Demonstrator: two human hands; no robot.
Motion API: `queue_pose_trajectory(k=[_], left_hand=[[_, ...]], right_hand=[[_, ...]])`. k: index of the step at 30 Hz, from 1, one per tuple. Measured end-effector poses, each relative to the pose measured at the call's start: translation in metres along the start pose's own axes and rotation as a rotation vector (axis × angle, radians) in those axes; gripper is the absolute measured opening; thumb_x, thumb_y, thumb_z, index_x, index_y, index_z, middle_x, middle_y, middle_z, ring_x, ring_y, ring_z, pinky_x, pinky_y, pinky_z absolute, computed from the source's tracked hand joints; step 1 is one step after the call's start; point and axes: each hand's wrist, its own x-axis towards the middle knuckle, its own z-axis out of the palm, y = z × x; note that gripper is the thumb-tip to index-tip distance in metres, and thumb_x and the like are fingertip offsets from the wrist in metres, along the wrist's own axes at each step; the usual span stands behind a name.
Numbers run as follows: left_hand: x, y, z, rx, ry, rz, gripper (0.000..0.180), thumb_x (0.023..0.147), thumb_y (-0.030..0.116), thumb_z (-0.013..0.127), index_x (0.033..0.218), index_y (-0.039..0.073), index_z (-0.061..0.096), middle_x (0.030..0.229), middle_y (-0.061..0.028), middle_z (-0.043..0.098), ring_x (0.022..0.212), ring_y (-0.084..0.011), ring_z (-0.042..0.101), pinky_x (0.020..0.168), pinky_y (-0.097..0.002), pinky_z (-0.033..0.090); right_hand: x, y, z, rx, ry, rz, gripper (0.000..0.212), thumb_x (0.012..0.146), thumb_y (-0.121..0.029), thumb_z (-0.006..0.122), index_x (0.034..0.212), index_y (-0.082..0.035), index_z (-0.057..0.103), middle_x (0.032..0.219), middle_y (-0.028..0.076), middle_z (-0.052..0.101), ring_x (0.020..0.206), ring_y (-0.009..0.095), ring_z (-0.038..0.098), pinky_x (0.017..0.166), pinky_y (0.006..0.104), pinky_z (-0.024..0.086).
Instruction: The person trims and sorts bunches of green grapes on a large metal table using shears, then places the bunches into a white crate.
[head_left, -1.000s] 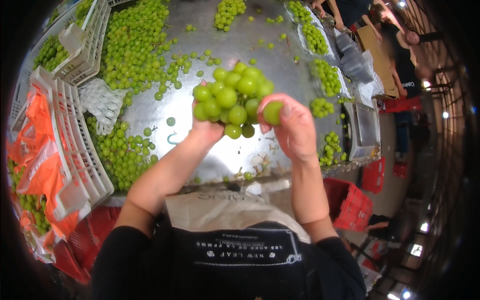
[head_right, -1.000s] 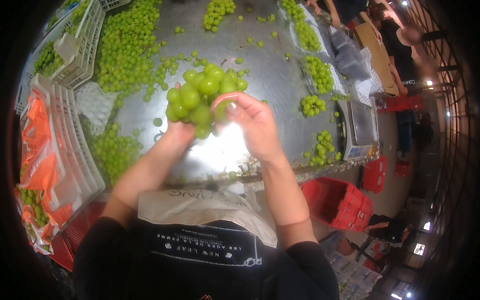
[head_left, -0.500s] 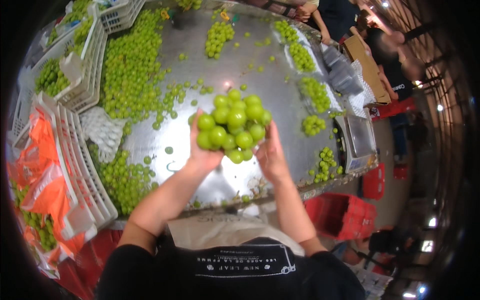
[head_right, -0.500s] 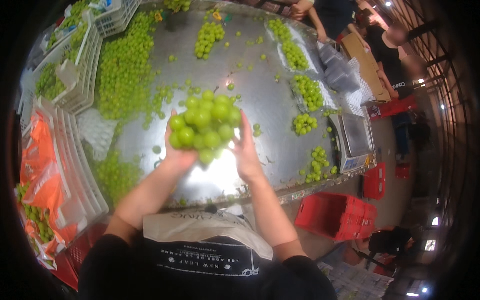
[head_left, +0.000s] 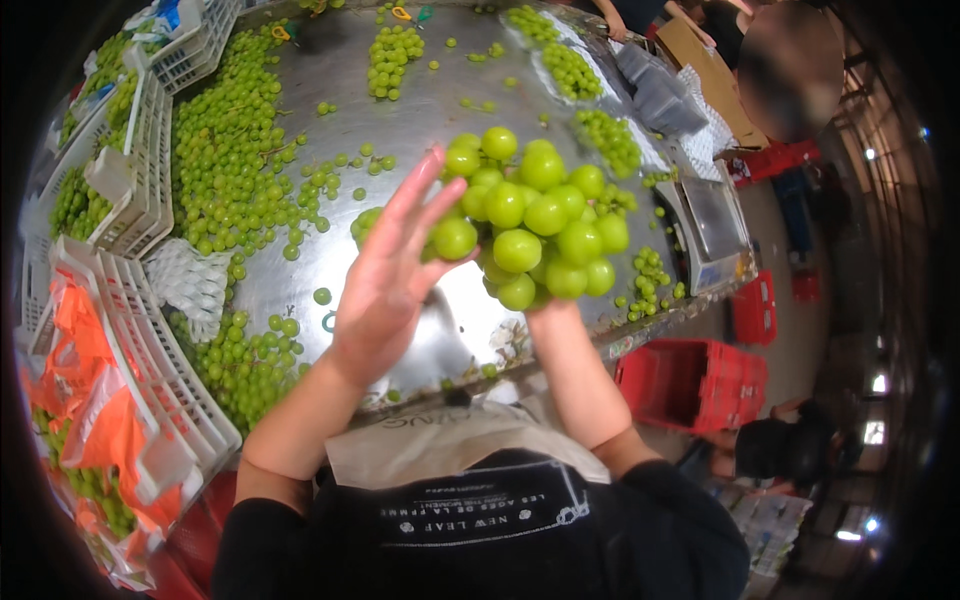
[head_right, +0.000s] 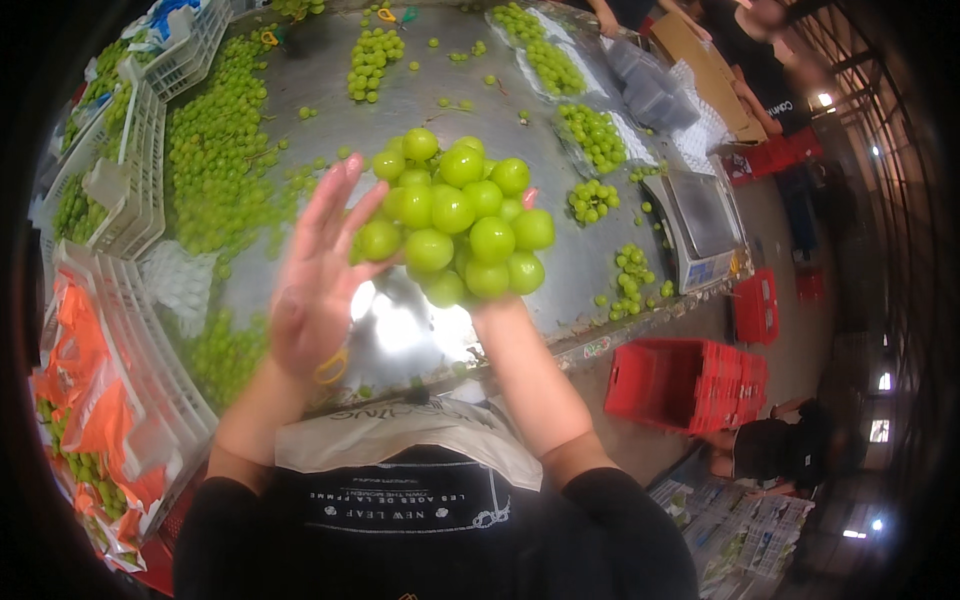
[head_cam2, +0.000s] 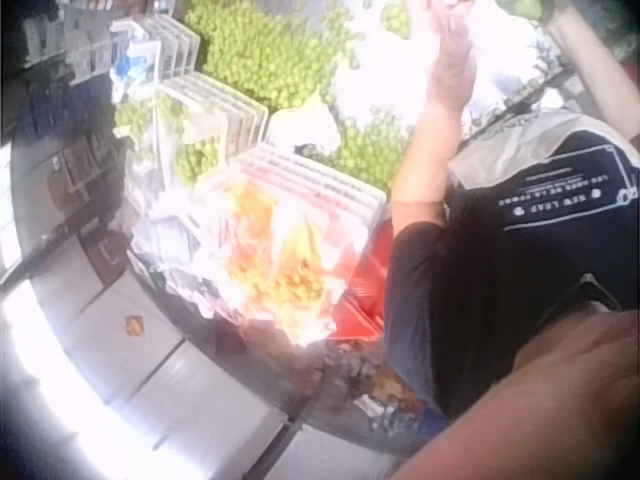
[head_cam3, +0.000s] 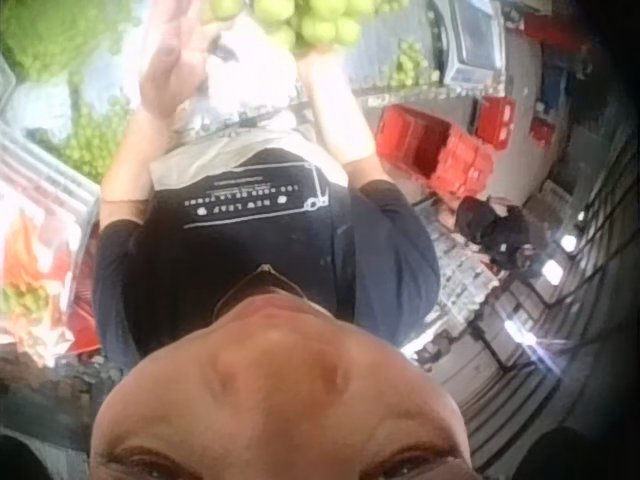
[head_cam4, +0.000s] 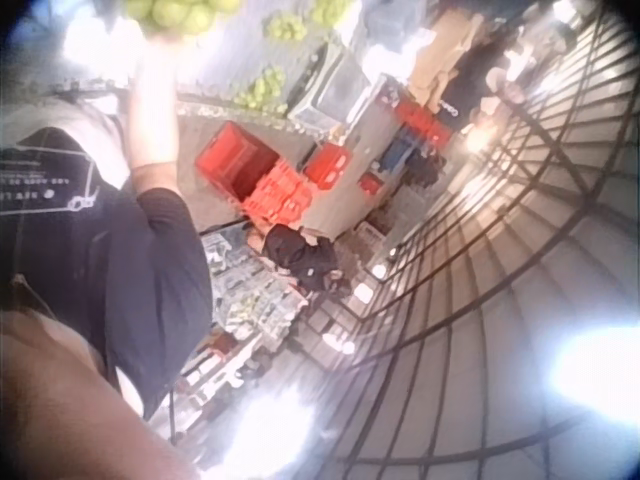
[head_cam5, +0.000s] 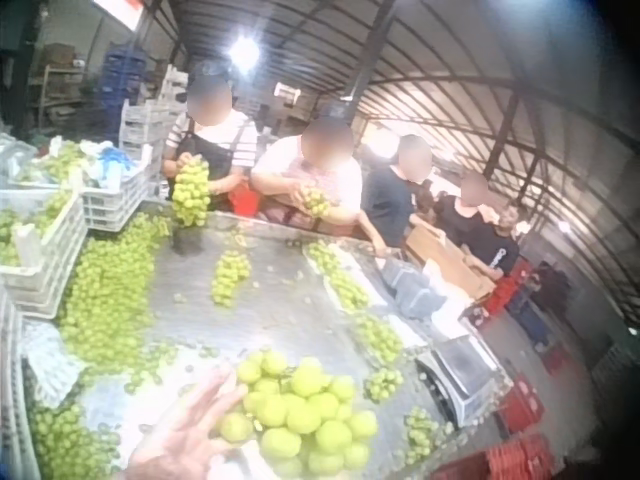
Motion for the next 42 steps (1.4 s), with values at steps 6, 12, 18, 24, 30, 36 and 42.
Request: queue_pose_trajectory(k=[6,12,18,24,30,36,42], left_hand=[[-0.003,0.000,-0.006,-0.044,-0.011,-0.021,0.094,0.074,0.057,0.057,0.141,0.002,0.020,0.147,-0.0162,0.016,0.133,-0.0329,0.024,0.097,-0.0451,0.038],[-0.010,0.002,-0.015,0.127,-0.026,-0.036,0.055,0.072,0.010,0.066,0.123,0.003,0.048,0.137,-0.0144,0.037,0.117,-0.0247,0.046,0.092,-0.0390,0.044],[0.000,0.007,-0.004,0.770,-0.013,0.467,0.042,0.064,0.000,0.071,0.105,0.002,0.061,0.109,-0.0120,0.061,0.101,-0.0236,0.057,0.081,-0.0349,0.048],[0.012,0.018,0.008,1.044,-0.068,0.624,0.045,0.060,0.004,0.075,0.103,0.004,0.061,0.102,-0.0070,0.064,0.096,-0.0228,0.057,0.083,-0.0347,0.040],[0.008,0.006,0.006,1.058,-0.066,0.639,0.043,0.060,0.011,0.076,0.100,0.007,0.061,0.099,-0.0036,0.064,0.095,-0.0200,0.057,0.083,-0.0343,0.035],[0.003,0.004,0.000,0.935,-0.105,0.707,0.049,0.061,0.009,0.074,0.106,0.007,0.055,0.099,-0.0075,0.062,0.102,-0.0208,0.056,0.089,-0.0354,0.035],[0.009,-0.001,-0.023,0.770,0.104,0.599,0.046,0.065,0.002,0.066,0.109,0.000,0.053,0.109,-0.0146,0.059,0.108,-0.0306,0.052,0.094,-0.0414,0.039]], right_hand=[[-0.006,0.005,-0.024,-0.272,0.038,-0.052,0.051,0.091,-0.040,0.039,0.131,-0.008,0.035,0.129,0.011,0.042,0.118,0.024,0.043,0.100,0.0373,0.036],[-0.013,0.005,-0.029,-0.428,0.036,-0.081,0.038,0.094,-0.021,0.045,0.128,-0.007,0.037,0.125,0.008,0.046,0.112,0.020,0.047,0.095,0.0327,0.041],[-0.017,0.009,-0.033,-0.735,0.164,-0.150,0.036,0.093,-0.018,0.047,0.126,-0.007,0.040,0.123,0.009,0.047,0.110,0.019,0.049,0.095,0.0306,0.042],[-0.022,0.018,-0.030,-0.410,0.074,-0.040,0.037,0.093,-0.021,0.047,0.126,-0.007,0.040,0.124,0.009,0.047,0.111,0.020,0.048,0.095,0.0312,0.042],[-0.023,0.024,-0.025,-0.318,0.053,-0.005,0.039,0.092,-0.023,0.046,0.127,-0.007,0.040,0.124,0.009,0.046,0.112,0.020,0.048,0.096,0.0317,0.041],[-0.024,0.023,-0.021,-0.236,0.042,-0.006,0.041,0.092,-0.026,0.046,0.127,-0.007,0.039,0.125,0.010,0.046,0.113,0.021,0.047,0.096,0.0323,0.041],[-0.024,0.026,-0.013,-0.172,0.034,-0.027,0.043,0.092,-0.028,0.046,0.128,-0.006,0.039,0.125,0.010,0.046,0.113,0.021,0.047,0.097,0.0328,0.040]])
